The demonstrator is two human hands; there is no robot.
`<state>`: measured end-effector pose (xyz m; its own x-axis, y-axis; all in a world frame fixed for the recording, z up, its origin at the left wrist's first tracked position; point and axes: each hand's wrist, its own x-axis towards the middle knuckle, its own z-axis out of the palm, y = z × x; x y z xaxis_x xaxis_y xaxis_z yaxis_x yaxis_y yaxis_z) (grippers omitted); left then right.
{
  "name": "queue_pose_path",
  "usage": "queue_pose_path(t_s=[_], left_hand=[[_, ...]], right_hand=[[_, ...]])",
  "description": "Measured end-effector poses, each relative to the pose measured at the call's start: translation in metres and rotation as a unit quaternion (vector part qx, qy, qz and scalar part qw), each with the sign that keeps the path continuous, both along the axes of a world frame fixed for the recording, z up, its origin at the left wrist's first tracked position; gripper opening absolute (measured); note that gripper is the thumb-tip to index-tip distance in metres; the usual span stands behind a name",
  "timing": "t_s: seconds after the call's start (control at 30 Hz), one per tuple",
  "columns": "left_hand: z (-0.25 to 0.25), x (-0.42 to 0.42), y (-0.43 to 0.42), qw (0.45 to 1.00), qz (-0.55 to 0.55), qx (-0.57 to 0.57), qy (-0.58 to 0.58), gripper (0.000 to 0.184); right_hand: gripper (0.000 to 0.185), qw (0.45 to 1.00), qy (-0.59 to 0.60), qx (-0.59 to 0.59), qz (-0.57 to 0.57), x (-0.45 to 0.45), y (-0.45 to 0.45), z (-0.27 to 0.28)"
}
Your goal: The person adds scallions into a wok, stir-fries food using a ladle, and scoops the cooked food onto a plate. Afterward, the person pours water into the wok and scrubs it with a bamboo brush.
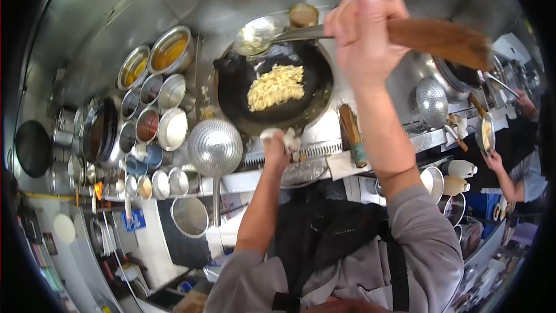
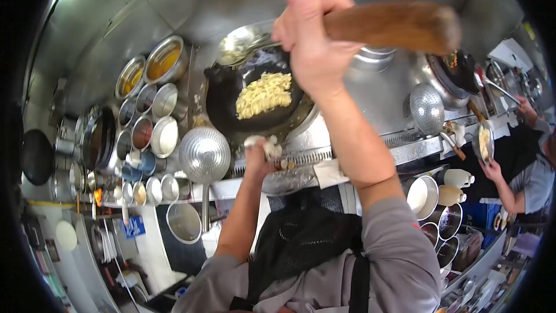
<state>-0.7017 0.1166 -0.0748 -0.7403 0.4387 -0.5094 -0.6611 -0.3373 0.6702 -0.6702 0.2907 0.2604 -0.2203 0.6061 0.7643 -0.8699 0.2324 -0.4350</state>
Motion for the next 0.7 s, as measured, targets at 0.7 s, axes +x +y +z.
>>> queue_pose_path(t_s=[0.7], left_hand=[[-0.076, -0.063, -0.013, 0.98, -0.187, 0.054, -0.045, 0.019]], right_hand=[[0.045, 0.719, -0.42, -0.396, 0.388, 0.057, -0.053, -0.26]])
